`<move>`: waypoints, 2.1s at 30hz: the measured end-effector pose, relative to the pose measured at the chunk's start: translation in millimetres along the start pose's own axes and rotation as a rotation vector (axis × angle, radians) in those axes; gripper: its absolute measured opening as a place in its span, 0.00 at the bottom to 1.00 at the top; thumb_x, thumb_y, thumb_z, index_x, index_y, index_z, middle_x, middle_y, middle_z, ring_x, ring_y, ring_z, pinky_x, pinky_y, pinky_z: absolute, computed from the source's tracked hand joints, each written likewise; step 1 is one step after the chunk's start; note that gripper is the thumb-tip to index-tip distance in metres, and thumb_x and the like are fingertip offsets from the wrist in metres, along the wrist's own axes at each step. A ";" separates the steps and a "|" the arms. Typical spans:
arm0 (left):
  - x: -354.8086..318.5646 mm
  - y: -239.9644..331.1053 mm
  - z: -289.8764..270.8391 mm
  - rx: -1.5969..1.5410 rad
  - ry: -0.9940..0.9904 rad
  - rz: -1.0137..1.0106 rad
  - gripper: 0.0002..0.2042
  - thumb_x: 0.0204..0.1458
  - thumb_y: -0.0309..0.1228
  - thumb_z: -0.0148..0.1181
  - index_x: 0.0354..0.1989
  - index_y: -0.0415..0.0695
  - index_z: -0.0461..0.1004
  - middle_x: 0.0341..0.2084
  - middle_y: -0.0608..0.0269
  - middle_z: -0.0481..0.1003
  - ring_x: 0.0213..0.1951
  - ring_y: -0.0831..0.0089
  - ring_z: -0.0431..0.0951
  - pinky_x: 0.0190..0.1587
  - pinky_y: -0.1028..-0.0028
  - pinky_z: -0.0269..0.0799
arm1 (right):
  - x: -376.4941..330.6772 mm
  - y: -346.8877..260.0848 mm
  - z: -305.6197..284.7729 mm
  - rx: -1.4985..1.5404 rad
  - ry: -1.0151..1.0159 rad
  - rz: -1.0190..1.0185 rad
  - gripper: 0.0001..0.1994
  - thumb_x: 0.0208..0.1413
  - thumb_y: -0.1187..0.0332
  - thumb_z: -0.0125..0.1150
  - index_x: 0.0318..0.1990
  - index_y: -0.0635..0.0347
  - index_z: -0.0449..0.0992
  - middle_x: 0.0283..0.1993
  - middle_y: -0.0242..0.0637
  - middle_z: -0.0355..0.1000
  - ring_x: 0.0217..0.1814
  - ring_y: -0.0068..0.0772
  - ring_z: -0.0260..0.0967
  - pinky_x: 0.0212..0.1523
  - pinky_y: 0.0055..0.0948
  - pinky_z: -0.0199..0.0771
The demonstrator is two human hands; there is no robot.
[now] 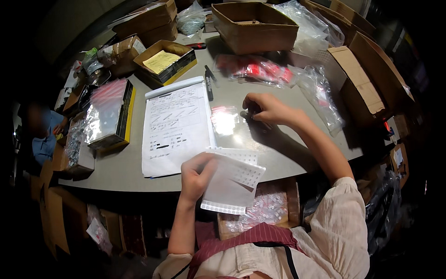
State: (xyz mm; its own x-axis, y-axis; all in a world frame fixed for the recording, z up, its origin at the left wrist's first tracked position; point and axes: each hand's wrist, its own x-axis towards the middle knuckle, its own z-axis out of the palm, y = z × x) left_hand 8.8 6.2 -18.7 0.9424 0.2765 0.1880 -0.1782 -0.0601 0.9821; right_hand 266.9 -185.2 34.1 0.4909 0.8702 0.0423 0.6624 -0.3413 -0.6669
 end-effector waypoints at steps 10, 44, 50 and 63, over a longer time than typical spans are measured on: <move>-0.1 1.9 -0.5 0.031 -0.031 0.008 0.08 0.60 0.25 0.63 0.41 0.31 0.81 0.30 0.62 0.80 0.31 0.79 0.75 0.35 0.78 0.71 | -0.4 -14.0 28.6 -0.590 0.090 0.110 0.19 0.50 0.80 0.61 0.51 0.64 0.67 0.50 0.52 0.70 0.55 0.58 0.70 0.52 0.46 0.72; 0.3 -4.4 -4.7 -0.023 -0.059 -0.075 0.09 0.59 0.25 0.63 0.40 0.30 0.82 0.32 0.58 0.83 0.35 0.76 0.79 0.41 0.76 0.74 | -16.3 -15.6 5.1 0.088 0.258 0.018 0.09 0.55 0.68 0.62 0.40 0.63 0.79 0.34 0.44 0.78 0.34 0.35 0.76 0.37 0.34 0.75; 0.1 -4.5 -1.1 -0.023 -0.014 -0.085 0.09 0.59 0.26 0.63 0.40 0.30 0.82 0.32 0.58 0.83 0.36 0.75 0.79 0.42 0.76 0.74 | -19.6 23.4 -33.4 -0.116 0.095 0.368 0.13 0.51 0.65 0.64 0.37 0.69 0.81 0.32 0.50 0.79 0.35 0.43 0.78 0.38 0.40 0.76; -1.9 -4.3 -3.3 -0.029 0.008 -0.093 0.10 0.59 0.26 0.64 0.41 0.29 0.81 0.35 0.56 0.84 0.39 0.74 0.80 0.45 0.75 0.74 | -12.7 17.2 -23.2 -0.633 0.146 0.407 0.16 0.50 0.63 0.71 0.38 0.68 0.78 0.39 0.55 0.78 0.45 0.59 0.77 0.46 0.50 0.76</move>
State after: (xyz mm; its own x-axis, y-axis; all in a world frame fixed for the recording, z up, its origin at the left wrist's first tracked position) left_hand 6.8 9.0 -23.2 0.9531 0.2870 0.0956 -0.0980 -0.0063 0.9952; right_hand 285.2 -210.4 39.4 0.8061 0.5917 0.0124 0.5898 -0.8014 -0.0993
